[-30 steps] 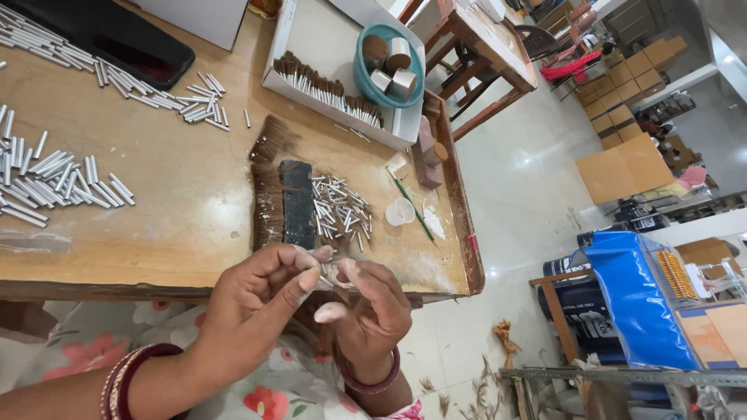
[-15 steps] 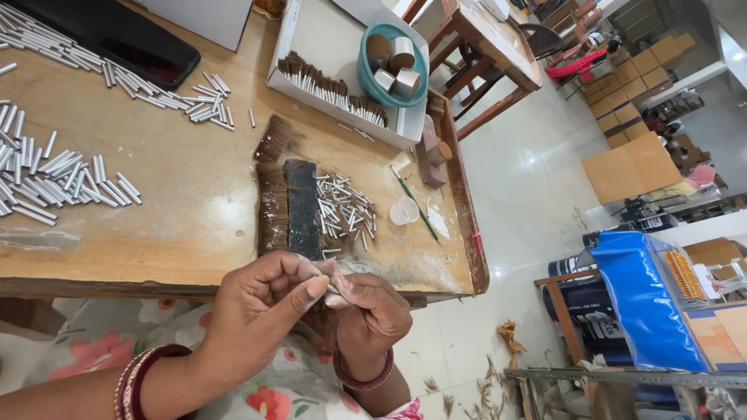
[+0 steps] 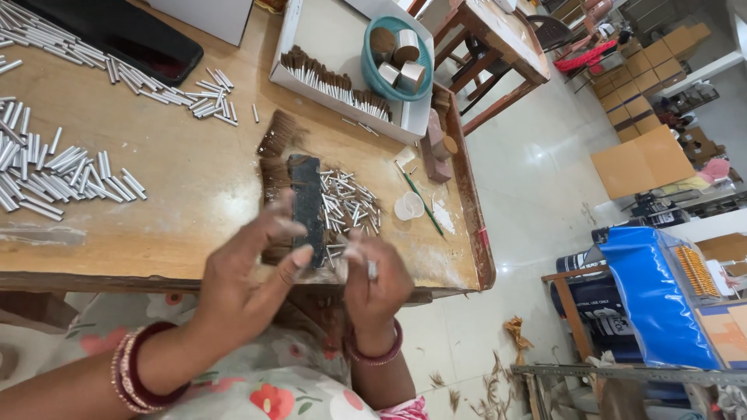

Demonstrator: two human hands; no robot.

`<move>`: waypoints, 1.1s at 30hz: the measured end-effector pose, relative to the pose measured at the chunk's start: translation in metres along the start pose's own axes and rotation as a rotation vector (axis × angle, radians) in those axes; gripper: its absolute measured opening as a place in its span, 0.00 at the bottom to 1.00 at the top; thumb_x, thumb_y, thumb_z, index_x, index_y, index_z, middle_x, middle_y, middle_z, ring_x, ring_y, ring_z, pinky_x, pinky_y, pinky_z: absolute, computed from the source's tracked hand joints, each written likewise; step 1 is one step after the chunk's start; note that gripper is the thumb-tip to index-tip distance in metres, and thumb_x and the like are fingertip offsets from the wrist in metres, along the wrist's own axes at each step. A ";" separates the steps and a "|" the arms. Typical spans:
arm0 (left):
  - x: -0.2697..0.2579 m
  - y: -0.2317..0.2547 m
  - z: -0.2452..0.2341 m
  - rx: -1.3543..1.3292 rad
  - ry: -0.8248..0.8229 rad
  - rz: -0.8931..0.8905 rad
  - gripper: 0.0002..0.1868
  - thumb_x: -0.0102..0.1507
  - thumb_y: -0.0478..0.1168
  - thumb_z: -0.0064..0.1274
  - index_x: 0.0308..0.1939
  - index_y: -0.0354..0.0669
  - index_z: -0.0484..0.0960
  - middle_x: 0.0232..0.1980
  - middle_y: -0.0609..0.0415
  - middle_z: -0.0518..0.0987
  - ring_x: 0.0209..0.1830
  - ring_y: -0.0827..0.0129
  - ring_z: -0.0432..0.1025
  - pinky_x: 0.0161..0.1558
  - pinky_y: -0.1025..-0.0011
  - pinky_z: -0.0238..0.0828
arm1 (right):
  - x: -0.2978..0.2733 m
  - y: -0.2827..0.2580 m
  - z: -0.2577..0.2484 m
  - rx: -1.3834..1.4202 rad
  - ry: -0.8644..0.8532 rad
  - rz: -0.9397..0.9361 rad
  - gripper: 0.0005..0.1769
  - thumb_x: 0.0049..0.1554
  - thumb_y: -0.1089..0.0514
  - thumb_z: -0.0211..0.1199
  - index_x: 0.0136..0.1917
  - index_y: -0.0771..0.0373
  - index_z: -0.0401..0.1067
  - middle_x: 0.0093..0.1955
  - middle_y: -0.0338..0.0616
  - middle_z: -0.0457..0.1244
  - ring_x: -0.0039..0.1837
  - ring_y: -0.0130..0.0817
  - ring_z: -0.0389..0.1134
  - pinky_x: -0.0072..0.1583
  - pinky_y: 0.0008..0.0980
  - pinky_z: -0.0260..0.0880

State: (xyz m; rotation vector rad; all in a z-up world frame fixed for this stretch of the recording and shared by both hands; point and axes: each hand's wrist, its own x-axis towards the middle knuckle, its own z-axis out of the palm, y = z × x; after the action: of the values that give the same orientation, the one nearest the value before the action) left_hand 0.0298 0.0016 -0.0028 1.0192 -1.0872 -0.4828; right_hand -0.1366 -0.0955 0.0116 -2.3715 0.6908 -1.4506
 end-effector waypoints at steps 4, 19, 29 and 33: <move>0.022 -0.012 -0.026 0.417 -0.056 0.095 0.37 0.55 0.43 0.64 0.66 0.40 0.68 0.77 0.29 0.58 0.74 0.41 0.61 0.67 0.56 0.60 | 0.012 0.005 0.001 -0.223 -0.029 0.000 0.10 0.59 0.64 0.67 0.53 0.70 0.74 0.62 0.58 0.68 0.62 0.53 0.71 0.62 0.40 0.71; 0.002 -0.045 -0.008 -0.230 0.102 -0.027 0.39 0.68 0.38 0.48 0.79 0.36 0.48 0.85 0.38 0.45 0.88 0.51 0.39 0.82 0.59 0.32 | 0.000 -0.017 0.019 -0.041 -0.345 0.068 0.11 0.51 0.61 0.74 0.46 0.61 0.75 0.71 0.56 0.60 0.70 0.52 0.63 0.69 0.46 0.63; 0.011 -0.027 -0.034 0.759 -0.059 0.031 0.26 0.49 0.42 0.59 0.51 0.47 0.73 0.77 0.35 0.57 0.81 0.42 0.46 0.73 0.35 0.31 | 0.001 -0.018 0.045 -0.517 -0.487 -0.249 0.04 0.60 0.55 0.62 0.47 0.56 0.74 0.83 0.53 0.48 0.85 0.54 0.39 0.81 0.57 0.30; 0.013 -0.032 -0.030 0.895 -0.205 0.011 0.19 0.45 0.46 0.60 0.40 0.50 0.81 0.76 0.36 0.57 0.79 0.44 0.46 0.71 0.31 0.27 | -0.010 -0.006 0.051 -0.488 -0.520 -0.185 0.06 0.62 0.57 0.58 0.52 0.59 0.71 0.83 0.55 0.48 0.84 0.53 0.42 0.80 0.59 0.29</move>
State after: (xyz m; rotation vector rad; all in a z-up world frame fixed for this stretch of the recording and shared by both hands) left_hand 0.0667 -0.0110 -0.0270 1.7630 -1.5393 -0.0643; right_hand -0.0936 -0.0860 -0.0161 -3.0768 0.7573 -0.6987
